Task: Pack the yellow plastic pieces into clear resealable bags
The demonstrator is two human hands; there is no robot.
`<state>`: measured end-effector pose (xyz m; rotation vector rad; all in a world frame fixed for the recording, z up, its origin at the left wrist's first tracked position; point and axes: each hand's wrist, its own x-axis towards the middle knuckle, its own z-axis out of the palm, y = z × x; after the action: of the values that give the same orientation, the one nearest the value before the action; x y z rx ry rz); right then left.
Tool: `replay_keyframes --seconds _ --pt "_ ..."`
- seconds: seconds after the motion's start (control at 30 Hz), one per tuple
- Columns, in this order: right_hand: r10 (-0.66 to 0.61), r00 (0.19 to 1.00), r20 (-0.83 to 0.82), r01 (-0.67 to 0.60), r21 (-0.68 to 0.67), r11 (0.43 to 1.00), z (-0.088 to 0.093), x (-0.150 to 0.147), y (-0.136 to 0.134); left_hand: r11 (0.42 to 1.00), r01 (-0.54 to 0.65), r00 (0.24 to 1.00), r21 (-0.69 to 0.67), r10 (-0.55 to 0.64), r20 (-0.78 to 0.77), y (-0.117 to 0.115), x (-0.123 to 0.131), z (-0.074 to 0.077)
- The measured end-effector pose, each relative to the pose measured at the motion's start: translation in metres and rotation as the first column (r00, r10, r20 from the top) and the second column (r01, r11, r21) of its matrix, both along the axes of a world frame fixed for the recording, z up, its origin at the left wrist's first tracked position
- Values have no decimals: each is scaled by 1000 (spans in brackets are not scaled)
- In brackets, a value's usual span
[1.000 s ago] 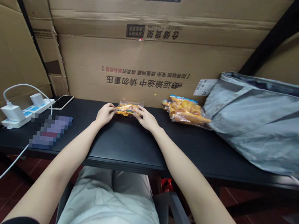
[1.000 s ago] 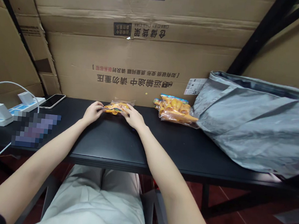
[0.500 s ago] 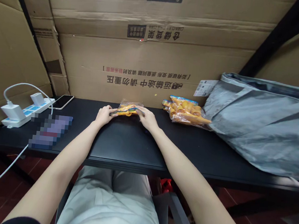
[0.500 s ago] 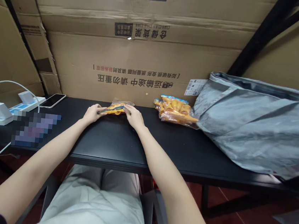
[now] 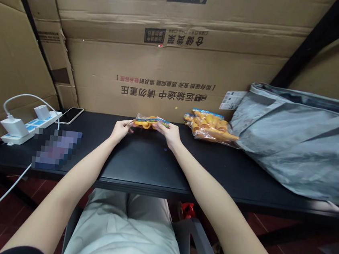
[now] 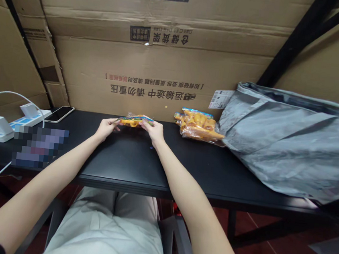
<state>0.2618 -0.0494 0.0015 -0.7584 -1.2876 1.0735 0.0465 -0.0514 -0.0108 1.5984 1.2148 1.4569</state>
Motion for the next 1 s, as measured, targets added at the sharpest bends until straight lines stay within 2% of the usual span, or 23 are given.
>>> replay_keyframes --seconds 0.1,0.2,0.3,0.37,0.5,0.67,0.8,0.9,1.0 --pt "-73 993 94 64 95 993 0 -1 -1 998 -54 999 39 54 6 0 2 1" --pt "-182 963 198 134 236 963 2 -2 -3 990 -94 995 108 96 -18 -2 2 4" --pt "-233 940 250 142 333 932 3 -3 -4 987 -90 995 131 96 -38 -4 1 7" --pt "-205 945 254 119 317 941 2 -2 -4 993 -72 997 98 76 -30 -4 0 8" --pt "-44 979 197 14 149 989 -1 -3 -3 997 -47 999 -59 48 23 -4 -1 5" --pt "90 993 81 -94 48 994 -5 -6 -4 969 -12 999 -246 20 30 -3 -1 0" --pt "-10 992 127 -1 93 996 -5 -6 -1 968 7 1000 -249 -1 24 -3 1 0" --pt "-146 970 195 113 171 979 -2 -4 -1 986 26 1000 -165 -24 18 -3 4 1" --pt "-223 936 274 152 256 955 1 -4 -4 997 5 1000 -74 -4 17 -3 6 2"
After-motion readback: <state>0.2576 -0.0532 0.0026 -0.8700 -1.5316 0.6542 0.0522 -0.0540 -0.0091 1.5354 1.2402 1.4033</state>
